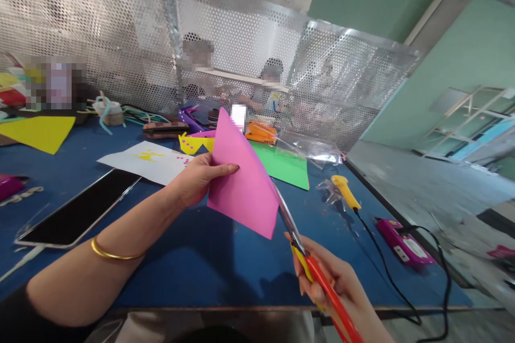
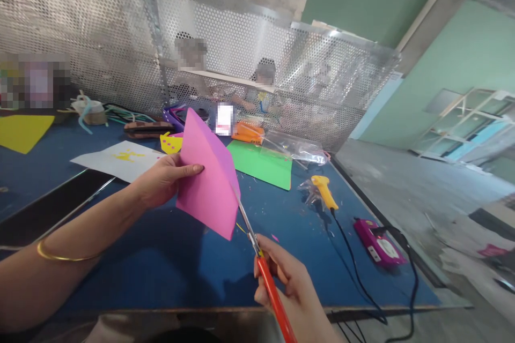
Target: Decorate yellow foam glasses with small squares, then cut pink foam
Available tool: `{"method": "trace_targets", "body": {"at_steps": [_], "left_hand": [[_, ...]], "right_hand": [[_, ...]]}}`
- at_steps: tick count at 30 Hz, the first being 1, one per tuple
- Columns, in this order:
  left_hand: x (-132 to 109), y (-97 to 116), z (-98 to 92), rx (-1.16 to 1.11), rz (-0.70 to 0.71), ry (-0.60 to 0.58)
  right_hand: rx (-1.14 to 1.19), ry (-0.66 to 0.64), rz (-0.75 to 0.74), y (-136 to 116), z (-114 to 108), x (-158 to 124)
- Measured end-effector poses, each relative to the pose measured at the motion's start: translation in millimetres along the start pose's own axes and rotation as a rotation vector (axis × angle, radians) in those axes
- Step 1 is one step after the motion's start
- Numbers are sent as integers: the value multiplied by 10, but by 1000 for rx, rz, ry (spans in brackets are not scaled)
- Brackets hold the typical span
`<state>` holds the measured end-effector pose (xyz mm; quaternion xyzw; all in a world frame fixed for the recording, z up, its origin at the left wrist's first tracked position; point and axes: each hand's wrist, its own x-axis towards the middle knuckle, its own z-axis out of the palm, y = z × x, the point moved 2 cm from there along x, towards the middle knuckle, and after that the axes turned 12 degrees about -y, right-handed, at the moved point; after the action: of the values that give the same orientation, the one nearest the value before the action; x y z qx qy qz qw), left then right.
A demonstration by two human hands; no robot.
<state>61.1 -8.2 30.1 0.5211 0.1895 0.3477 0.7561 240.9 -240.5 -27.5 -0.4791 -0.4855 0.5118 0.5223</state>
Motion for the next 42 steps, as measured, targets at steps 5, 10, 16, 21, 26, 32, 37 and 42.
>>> {"method": "trace_targets", "body": {"at_steps": [5,10,16,21,26,32,37,42], "left_hand": [[10,6,25,0,-10,10],[5,2,37,6,-29,22],[0,-5,30,31,-24,36],[6,-19,18,26,-22,17],[11,-28,14,12,-39,-5],[10,-42,7,31,-51,-1],[17,-45,0,38,-62,1],[13,-44,1,38,-64,5]], "right_hand": [[4,16,51,-87,60,12],[-55,-73,68,-51,16,23],[11,96,-24,33,63,-44],[-29,201,3,121,73,-76],[12,225,28,95,107,-70],[-54,171,36,31,92,-55],[-206,44,37,39,5,-25],[-175,135,44,58,36,-30]]}}
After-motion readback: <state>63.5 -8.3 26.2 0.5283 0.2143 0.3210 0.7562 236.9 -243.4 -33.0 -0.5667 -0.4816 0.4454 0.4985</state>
